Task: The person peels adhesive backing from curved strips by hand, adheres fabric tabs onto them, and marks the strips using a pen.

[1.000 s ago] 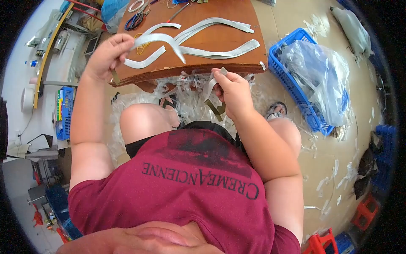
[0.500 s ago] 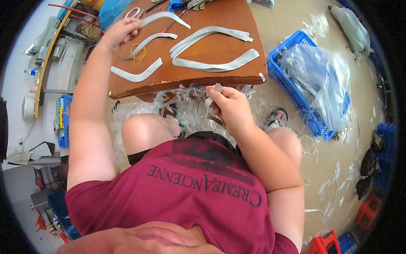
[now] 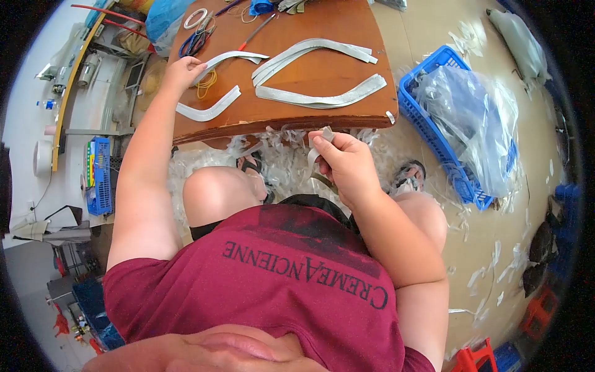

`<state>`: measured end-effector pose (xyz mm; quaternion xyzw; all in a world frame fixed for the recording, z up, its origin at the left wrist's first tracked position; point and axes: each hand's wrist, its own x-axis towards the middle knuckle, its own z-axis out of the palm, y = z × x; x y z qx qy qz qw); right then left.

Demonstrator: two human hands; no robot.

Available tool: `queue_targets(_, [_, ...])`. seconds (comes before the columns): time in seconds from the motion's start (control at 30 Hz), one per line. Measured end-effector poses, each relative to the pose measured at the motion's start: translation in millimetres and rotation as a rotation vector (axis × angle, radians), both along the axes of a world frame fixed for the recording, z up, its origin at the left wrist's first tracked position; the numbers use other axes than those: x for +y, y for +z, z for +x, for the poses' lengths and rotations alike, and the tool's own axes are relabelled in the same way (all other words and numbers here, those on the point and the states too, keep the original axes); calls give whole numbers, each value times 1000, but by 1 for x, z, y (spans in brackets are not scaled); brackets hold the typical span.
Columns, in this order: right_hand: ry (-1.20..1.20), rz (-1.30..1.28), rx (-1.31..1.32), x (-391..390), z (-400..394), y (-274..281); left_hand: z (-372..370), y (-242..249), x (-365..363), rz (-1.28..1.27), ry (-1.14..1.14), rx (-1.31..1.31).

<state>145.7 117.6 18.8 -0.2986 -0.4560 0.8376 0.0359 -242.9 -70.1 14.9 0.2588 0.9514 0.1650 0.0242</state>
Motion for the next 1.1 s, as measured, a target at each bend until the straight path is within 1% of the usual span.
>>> queue_targets(0.03, [2, 3, -6, 0, 0, 1, 4, 2, 0, -34, -6, 96])
queue_targets(0.13, [8, 12, -14, -2, 0, 2, -4, -4, -6, 11, 49, 262])
queue_targets(0.23, [7, 13, 2, -1, 2, -2, -13, -6, -12, 322, 203, 389])
queue_targets(0.27, [6, 7, 15, -1, 4, -2, -10, -7, -14, 414, 185, 341])
queue_targets(0.33, [5, 1, 47, -2, 5, 0, 45, 12, -2, 487, 50, 244])
queue_targets(0.37, [7, 2, 61, -2, 6, 3, 75, 12, 5, 654, -147, 105])
queue_targets(0.4, [10, 4, 75, -3, 7, 5, 111, 10, 11, 722, -262, -106])
queue_targets(0.43, [8, 8, 89, -5, 7, 5, 156, 19, 17, 697, -352, -340])
queue_targets(0.47, [8, 12, 102, -6, 7, 4, 190, 27, 21, 519, -516, -378])
queue_targets(0.5, [7, 17, 115, -8, 7, 4, 219, 20, 25, 655, -493, -772])
queue_targets(0.53, [13, 23, 118, -10, 8, 2, 241, 13, 29, 656, -562, -782])
queue_targets(0.6, [16, 36, 119, -11, 7, 0, 270, 5, 37, 717, -518, -953])
queue_targets(0.63, [7, 89, 108, -12, 7, 1, 278, 4, 39, 730, -486, -1030])
queue_targets(0.73, [-12, 210, 85, -12, 8, 2, 281, 0, 40, 707, -386, -1107])
queue_targets(0.87, [53, 110, 148, -12, 14, 4, 282, -1, 32, 952, -325, -1129])
queue_targets(0.93, [9, 131, 145, -10, 16, 6, 273, -5, 26, 1111, -298, -1151])
queue_targets(0.97, [-11, 144, 143, -9, 17, 7, 265, -4, 21, 1179, -160, -1130])
queue_targets(1.0, [-78, 172, 131, -6, 17, 12, 251, 0, 13, 1277, -146, -1130])
queue_targets(1.03, [-150, 138, 173, 0, 18, 7, 236, 8, 2, 1340, -88, -1111])
queue_targets(1.07, [-209, 112, 215, 6, 20, 7, 213, 2, -15, 1362, -70, -992])
queue_targets(1.1, [-270, 85, 259, 11, 24, 9, 204, 6, -30, 1394, 69, -835])
